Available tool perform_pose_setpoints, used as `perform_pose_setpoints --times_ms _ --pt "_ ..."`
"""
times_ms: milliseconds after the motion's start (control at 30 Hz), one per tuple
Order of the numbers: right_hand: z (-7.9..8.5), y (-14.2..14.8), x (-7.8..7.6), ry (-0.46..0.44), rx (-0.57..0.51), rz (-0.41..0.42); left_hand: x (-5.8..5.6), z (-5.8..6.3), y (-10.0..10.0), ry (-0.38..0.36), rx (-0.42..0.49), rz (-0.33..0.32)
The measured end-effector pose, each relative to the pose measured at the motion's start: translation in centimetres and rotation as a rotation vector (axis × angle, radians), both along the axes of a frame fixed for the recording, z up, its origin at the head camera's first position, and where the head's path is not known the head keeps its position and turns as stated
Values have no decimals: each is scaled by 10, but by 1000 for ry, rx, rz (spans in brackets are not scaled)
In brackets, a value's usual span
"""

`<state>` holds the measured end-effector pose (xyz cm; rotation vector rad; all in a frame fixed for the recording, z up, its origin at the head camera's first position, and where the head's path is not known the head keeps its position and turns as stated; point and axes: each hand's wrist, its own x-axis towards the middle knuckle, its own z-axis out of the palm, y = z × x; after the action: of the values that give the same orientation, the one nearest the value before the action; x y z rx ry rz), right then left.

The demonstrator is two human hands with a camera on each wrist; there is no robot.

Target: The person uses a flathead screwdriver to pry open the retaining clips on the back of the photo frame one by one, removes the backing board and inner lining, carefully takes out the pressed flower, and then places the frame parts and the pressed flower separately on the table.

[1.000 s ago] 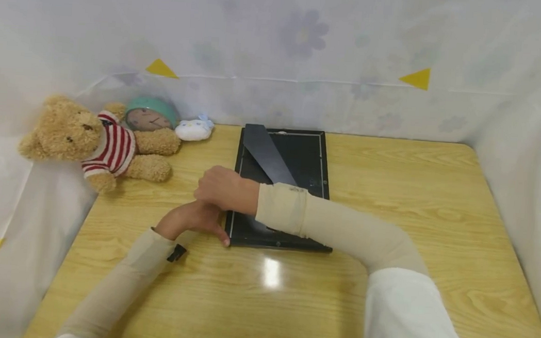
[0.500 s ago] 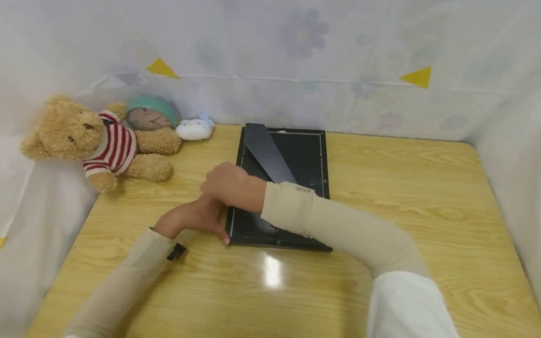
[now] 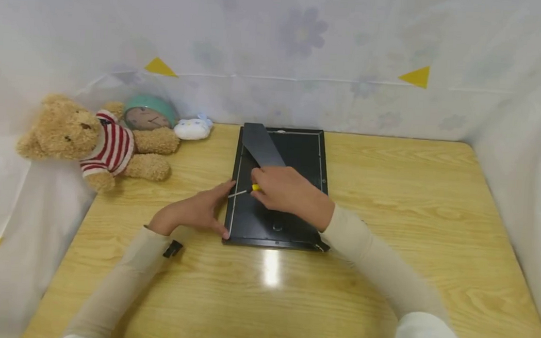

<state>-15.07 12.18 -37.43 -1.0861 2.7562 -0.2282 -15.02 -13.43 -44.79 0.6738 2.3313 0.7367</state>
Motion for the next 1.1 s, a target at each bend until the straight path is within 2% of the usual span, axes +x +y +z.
perform_pose_setpoints --times_ms 133,267,433,567,700,833,933,1100 --pt "-13 38 -2 -102 -162 -129 -17 7 -7 6 56 41" --pt "-32 72 -6 -177 -204 -241 -49 14 -11 8 105 75" --pt "-57 105 -8 -157 -259 -361 -87 11 -9 48 125 136" --pt "-73 120 -8 -108 -329 -423 -104 -1 -4 51 139 162" --pt "-85 128 -9 -76 -366 -514 -109 -12 1 30 156 184" --pt "-91 130 -11 -104 -334 -586 -108 -16 7 6 176 203" --pt "-94 129 -11 -123 -293 -595 -105 -17 12 6 183 210" --pt "-94 126 -10 -89 -272 -584 -102 -18 16 25 187 206"
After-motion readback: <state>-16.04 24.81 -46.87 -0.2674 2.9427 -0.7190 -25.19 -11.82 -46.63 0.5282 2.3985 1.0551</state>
